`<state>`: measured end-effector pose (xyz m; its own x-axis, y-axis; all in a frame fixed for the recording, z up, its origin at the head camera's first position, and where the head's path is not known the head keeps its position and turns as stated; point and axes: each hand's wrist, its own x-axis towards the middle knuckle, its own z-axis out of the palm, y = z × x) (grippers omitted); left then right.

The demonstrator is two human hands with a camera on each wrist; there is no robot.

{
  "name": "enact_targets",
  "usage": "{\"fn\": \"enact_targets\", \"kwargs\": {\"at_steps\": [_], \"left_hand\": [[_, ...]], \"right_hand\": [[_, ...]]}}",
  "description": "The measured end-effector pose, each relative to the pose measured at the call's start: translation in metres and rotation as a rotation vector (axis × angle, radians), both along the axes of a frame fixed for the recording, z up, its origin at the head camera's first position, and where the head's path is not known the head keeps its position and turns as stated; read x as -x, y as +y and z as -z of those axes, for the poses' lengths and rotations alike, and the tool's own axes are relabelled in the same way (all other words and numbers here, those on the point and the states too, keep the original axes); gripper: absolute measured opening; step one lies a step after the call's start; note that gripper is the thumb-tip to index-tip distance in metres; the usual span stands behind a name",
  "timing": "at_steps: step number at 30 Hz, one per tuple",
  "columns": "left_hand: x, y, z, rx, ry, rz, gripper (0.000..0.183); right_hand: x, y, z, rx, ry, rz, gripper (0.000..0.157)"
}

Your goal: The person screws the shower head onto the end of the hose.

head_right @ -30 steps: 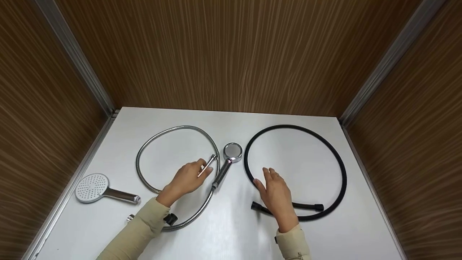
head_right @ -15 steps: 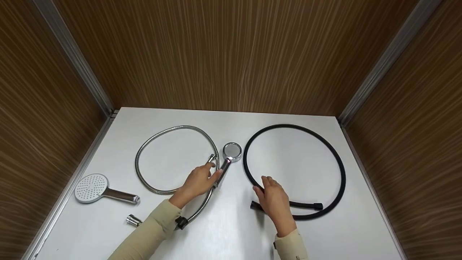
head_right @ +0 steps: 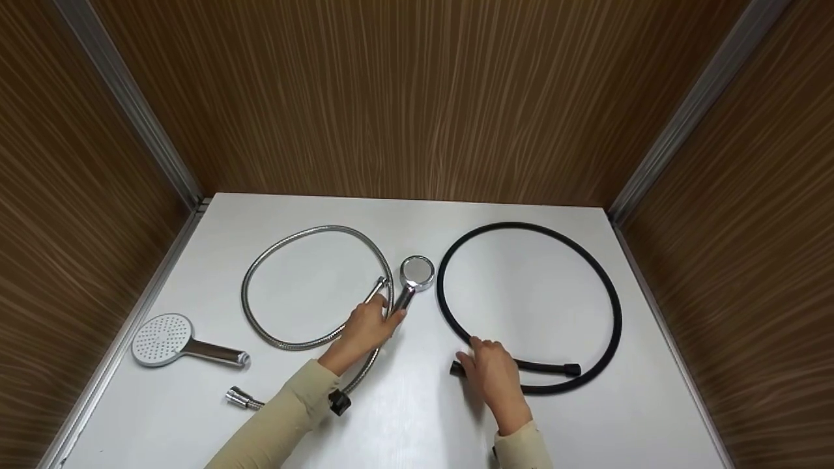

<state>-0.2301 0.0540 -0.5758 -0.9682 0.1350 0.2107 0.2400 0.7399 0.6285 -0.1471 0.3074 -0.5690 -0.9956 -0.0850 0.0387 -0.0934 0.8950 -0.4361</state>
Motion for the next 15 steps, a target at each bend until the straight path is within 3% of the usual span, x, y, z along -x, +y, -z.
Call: {"fn": "enact_targets", "kwargs": {"at_steps": [15], "left_hand": [[0.006,0.009,0.016,-0.012,-0.099,-0.037,0.034]], "right_hand": [[-0.004,-0.003,0.018,-0.023,0.066,-0.019,0.027]]}}
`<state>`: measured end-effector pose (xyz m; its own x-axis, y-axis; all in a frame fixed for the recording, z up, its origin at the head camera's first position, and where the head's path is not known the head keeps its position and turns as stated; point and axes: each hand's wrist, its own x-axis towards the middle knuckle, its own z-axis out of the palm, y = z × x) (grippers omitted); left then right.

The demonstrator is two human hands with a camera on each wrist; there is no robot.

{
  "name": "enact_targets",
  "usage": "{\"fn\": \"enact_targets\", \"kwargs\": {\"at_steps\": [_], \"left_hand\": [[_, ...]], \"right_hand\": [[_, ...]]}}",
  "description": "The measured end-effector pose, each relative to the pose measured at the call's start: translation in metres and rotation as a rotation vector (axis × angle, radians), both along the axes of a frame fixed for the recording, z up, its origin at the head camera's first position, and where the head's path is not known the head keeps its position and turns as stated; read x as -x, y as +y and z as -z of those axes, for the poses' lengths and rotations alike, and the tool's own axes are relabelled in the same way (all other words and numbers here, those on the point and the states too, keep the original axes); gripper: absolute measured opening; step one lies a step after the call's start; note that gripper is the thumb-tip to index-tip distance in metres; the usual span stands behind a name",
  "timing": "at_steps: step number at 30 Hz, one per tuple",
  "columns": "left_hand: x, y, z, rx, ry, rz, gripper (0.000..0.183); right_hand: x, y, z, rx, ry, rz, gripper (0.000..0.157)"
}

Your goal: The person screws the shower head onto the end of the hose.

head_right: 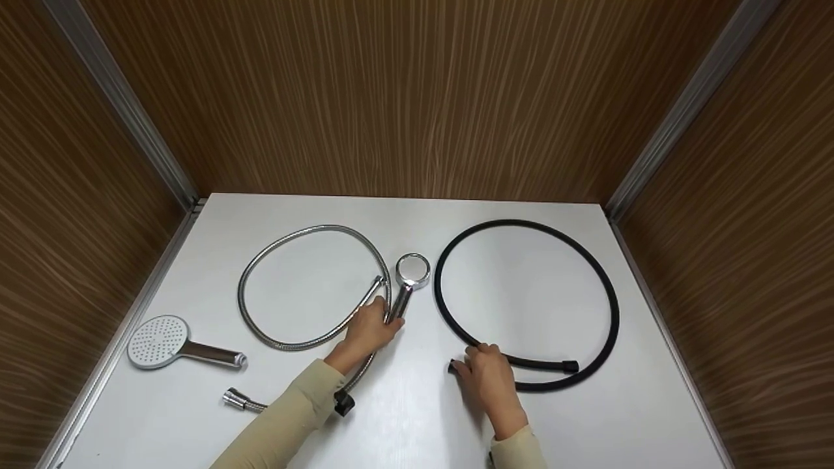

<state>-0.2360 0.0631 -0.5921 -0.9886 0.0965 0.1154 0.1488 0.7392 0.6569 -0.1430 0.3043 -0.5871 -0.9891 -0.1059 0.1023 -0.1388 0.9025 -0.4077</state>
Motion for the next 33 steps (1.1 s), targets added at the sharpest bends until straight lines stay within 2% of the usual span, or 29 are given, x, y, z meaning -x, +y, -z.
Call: {"fn": "enact_targets", "kwargs": {"at_steps": [5,10,16,20,25,27,33], "left_hand": [[-0.001,0.002,0.001,-0.084,-0.039,0.002,0.031],[0.000,0.003,0.000,-0.195,-0.081,0.014,0.020],[0.003,0.005,-0.001,-0.314,-0.282,0.001,0.019],[0.006,0.006,-0.002,-0.350,-0.368,-0.034,0.023],[0.009,0.008,-0.001,-0.435,-0.438,-0.085,0.024],[0.011,0.009,0.000,-0.472,-0.464,-0.099,0.025],[0.012,0.011,-0.001,-0.510,-0.507,-0.108,0.023]], "right_hand": [[-0.001,-0.002,0.002,0.003,0.019,0.003,0.021],[-0.001,-0.003,0.003,0.012,0.013,0.001,0.016],[-0.002,-0.005,0.002,0.021,-0.026,-0.001,0.010],[-0.002,-0.006,0.002,0.016,-0.036,-0.008,0.005],[-0.002,-0.006,0.002,0.019,-0.055,-0.027,0.027],[-0.002,-0.006,0.003,0.024,-0.058,-0.032,0.029],[-0.005,-0.007,0.007,0.023,-0.039,-0.030,0.006]]}}
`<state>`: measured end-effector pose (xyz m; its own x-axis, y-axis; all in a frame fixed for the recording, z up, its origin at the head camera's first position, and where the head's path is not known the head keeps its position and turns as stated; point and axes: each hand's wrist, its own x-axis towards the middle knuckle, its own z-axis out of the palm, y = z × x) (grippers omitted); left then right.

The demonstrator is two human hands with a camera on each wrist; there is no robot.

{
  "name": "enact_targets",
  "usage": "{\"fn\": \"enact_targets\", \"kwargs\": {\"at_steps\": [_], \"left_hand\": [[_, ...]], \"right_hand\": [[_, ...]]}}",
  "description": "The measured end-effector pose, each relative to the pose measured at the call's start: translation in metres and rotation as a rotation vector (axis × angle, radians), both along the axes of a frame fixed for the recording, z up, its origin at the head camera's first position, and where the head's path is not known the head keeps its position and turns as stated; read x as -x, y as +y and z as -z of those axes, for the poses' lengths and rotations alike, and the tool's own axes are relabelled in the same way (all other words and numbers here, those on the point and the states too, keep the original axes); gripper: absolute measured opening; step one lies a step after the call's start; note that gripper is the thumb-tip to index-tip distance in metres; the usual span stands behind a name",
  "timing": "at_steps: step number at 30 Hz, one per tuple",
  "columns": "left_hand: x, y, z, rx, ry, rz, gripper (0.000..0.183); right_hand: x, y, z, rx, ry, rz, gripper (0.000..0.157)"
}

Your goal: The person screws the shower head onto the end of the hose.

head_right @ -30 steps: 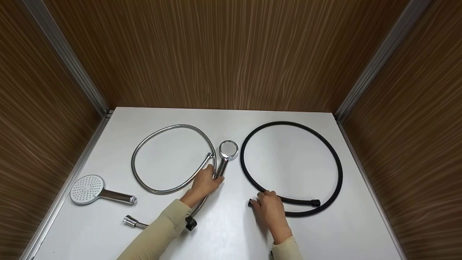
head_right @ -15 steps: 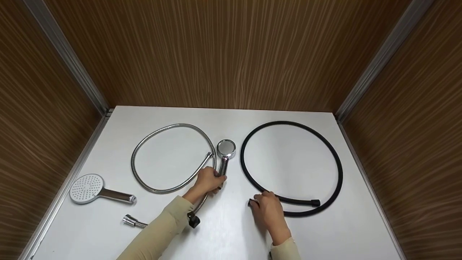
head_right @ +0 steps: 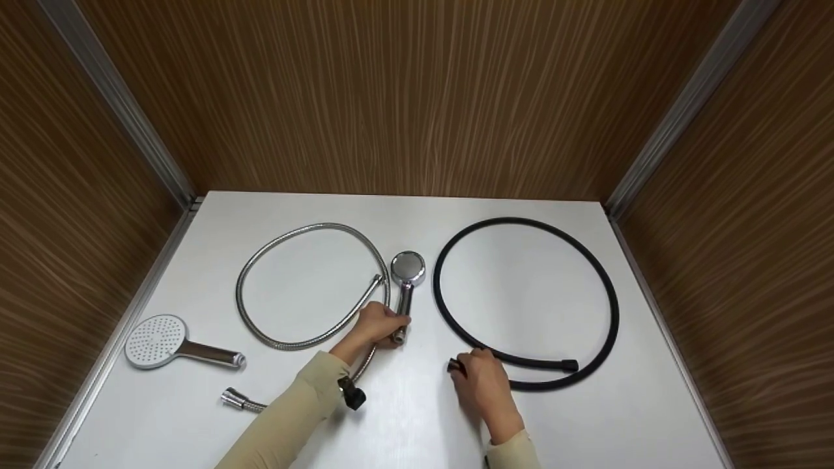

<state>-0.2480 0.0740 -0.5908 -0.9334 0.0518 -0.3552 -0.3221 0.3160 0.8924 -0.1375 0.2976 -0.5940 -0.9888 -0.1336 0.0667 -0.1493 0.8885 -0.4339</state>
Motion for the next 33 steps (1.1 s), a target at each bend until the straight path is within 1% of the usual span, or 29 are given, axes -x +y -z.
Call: {"fn": "enact_targets", "kwargs": {"at_steps": [3,6,10,12,16,19,23,25,29,31,33], "left_hand": [[0.001,0.001,-0.002,0.007,-0.008,0.021,0.023],[0.000,0.001,-0.002,-0.030,-0.036,0.024,0.021],[-0.003,0.002,0.000,-0.097,-0.057,0.002,0.020],[-0.006,0.003,0.002,-0.105,-0.030,-0.002,0.019],[-0.011,0.006,0.004,-0.157,0.004,-0.010,0.017],[-0.013,0.008,0.004,-0.247,-0.018,-0.006,0.014],[-0.013,0.012,0.004,-0.410,-0.093,0.022,0.010],[-0.013,0.015,0.004,-0.465,-0.129,0.042,0.009],[-0.013,0.018,0.007,-0.549,-0.199,0.065,0.011],[-0.013,0.020,0.007,-0.586,-0.218,0.065,0.013],[-0.014,0.022,0.007,-0.624,-0.220,0.062,0.017]], "right_hand": [[0.000,-0.001,0.001,-0.010,0.022,-0.007,0.006],[0.000,-0.001,0.002,-0.016,0.036,-0.015,0.008],[-0.002,-0.002,0.003,-0.033,0.070,-0.021,0.011],[-0.004,-0.002,0.003,-0.045,0.101,-0.018,0.011],[-0.006,-0.002,0.003,-0.060,0.158,-0.019,0.011],[-0.007,-0.001,0.003,-0.057,0.183,-0.027,0.012],[-0.006,0.000,0.003,-0.037,0.204,-0.031,0.016],[-0.005,0.001,0.003,-0.021,0.201,-0.032,0.017],[-0.002,0.001,0.002,0.019,0.157,-0.026,0.021],[-0.001,0.001,0.002,0.040,0.128,-0.020,0.021],[0.000,0.001,0.002,0.061,0.101,-0.013,0.020]]}}
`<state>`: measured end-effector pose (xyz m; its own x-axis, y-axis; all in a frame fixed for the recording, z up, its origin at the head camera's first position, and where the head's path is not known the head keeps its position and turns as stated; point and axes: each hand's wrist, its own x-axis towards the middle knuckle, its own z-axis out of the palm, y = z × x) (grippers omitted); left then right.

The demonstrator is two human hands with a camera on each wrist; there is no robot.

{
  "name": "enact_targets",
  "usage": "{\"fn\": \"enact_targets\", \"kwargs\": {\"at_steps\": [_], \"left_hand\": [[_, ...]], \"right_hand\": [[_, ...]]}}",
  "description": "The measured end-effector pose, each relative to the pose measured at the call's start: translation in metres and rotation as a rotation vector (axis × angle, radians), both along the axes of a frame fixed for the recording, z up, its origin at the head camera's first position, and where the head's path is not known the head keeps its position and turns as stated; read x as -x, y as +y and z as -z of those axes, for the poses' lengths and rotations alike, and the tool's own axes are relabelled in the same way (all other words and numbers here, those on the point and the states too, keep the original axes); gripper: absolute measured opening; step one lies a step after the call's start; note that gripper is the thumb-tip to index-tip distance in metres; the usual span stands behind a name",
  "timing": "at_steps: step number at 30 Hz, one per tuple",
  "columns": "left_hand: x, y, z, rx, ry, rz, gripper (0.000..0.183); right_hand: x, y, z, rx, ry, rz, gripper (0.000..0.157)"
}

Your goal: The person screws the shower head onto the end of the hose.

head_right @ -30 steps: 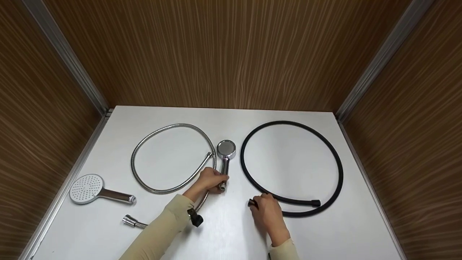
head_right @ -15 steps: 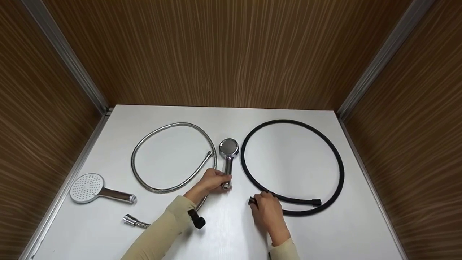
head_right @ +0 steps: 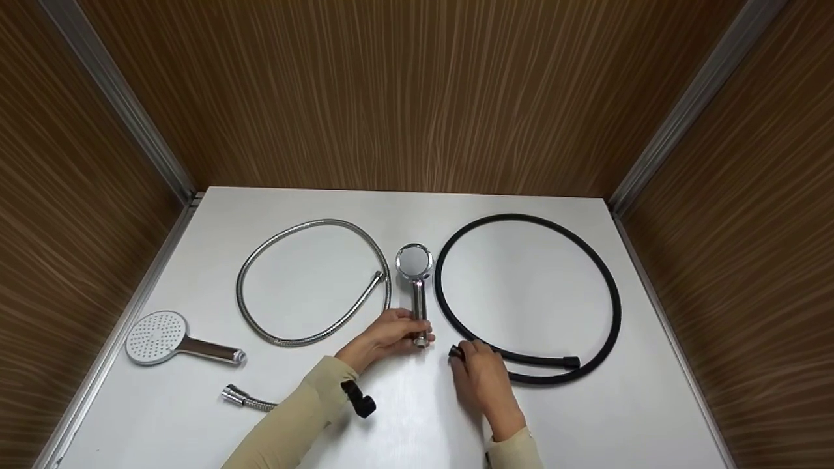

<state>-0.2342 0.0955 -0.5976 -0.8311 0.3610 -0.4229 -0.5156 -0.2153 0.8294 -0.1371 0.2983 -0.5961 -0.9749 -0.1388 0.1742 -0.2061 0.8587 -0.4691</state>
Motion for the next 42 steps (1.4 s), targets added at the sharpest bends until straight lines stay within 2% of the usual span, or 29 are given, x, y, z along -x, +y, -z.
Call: {"fn": "enact_targets", "kwargs": {"at_steps": [3,6,12,16,19,25,30,34,37,42], "left_hand": [[0.000,0.002,-0.001,-0.038,0.019,-0.016,0.022],[-0.001,0.004,0.000,-0.029,0.049,-0.031,0.025],[-0.007,0.009,0.001,0.137,0.145,-0.054,0.030],[-0.011,0.014,0.001,0.192,0.172,-0.059,0.037],[-0.012,0.017,0.001,0.187,0.176,-0.075,0.041],[-0.017,0.025,0.001,0.144,0.218,-0.140,0.043],[-0.022,0.034,0.001,0.115,0.257,-0.197,0.044],[-0.025,0.038,0.001,0.083,0.252,-0.232,0.049],[-0.027,0.040,-0.001,0.085,0.241,-0.250,0.053],[-0.031,0.045,-0.004,0.155,0.238,-0.285,0.062]], "right_hand": [[0.001,-0.001,0.000,0.020,-0.018,0.003,0.020],[0.001,-0.002,-0.001,0.021,-0.020,0.000,0.023],[0.001,-0.004,-0.003,0.027,-0.003,0.003,0.025],[0.001,-0.005,-0.004,0.036,-0.015,0.021,0.027],[0.001,-0.006,-0.004,0.038,-0.006,0.026,0.029],[0.001,-0.007,-0.004,0.043,0.069,0.021,0.027],[0.002,-0.008,-0.006,0.039,0.054,0.039,0.027],[0.003,-0.009,-0.006,0.042,0.070,0.041,0.026],[0.003,-0.009,-0.006,0.042,0.091,0.038,0.025],[0.003,-0.008,-0.004,0.024,0.107,0.039,0.022]]}}
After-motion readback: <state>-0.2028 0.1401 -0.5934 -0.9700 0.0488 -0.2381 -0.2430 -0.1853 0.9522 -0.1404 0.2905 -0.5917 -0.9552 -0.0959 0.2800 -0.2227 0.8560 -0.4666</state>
